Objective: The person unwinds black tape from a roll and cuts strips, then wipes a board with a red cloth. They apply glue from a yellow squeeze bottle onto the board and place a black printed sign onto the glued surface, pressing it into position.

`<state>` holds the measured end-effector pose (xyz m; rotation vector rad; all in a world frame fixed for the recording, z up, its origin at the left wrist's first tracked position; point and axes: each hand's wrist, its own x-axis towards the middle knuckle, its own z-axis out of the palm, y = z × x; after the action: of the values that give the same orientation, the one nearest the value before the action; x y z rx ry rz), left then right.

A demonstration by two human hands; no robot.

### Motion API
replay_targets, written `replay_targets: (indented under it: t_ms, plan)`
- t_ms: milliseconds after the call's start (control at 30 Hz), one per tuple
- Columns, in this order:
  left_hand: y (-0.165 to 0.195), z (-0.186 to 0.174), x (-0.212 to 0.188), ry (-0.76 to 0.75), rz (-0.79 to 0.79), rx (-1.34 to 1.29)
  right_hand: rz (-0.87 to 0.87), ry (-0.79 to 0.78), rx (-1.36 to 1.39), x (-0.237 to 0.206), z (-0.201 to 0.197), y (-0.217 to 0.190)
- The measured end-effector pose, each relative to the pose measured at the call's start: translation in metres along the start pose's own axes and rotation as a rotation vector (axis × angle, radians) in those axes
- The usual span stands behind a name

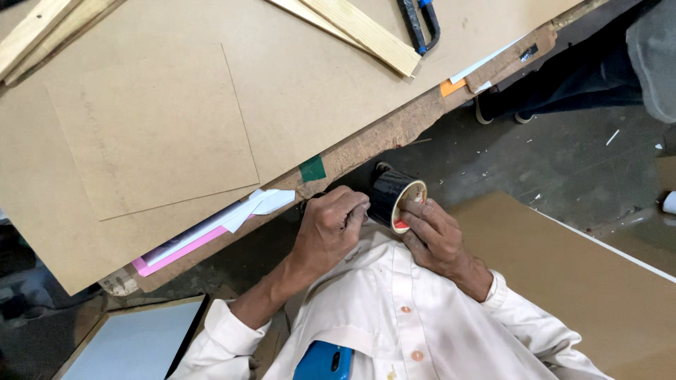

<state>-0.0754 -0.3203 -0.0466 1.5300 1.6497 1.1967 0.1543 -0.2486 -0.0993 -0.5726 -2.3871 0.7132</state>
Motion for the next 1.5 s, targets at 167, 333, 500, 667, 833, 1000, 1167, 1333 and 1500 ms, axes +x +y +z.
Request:
replay_targets:
  t_ms: [167,333,500,667,833,1000,1167,1333,1500]
  plan:
    - [0.000,0.007,-0.006,-0.014,0.118,0.149,-0.020,0.027,0.010,-0.007,0.001,0.001]
    - [-0.006,0.015,-0.009,-0.012,0.195,0.262,0.018,0.020,0.054,-0.010,-0.001,-0.003]
    - [-0.007,0.019,-0.012,0.042,0.313,0.309,0.075,0.063,0.069,-0.005,-0.003,-0.008]
    - [0.007,0.022,-0.018,0.193,0.132,0.116,0.073,0.151,0.057,-0.003,-0.005,-0.008]
    - [0.013,0.020,-0.016,0.112,-0.093,-0.218,0.084,0.144,0.058,-0.009,-0.004,-0.005]
    - [0.013,0.017,-0.013,0.075,-0.123,-0.243,0.039,0.117,0.033,-0.013,-0.004,-0.004]
    - [0.013,0.014,-0.013,0.061,-0.016,-0.085,0.016,0.065,0.024,-0.015,-0.007,-0.002]
    - [0.015,0.012,-0.013,-0.013,0.123,0.113,-0.035,0.000,0.032,-0.019,-0.011,0.001]
    - [0.019,0.015,-0.016,-0.058,0.269,0.337,-0.050,-0.032,0.069,-0.025,-0.011,0.000]
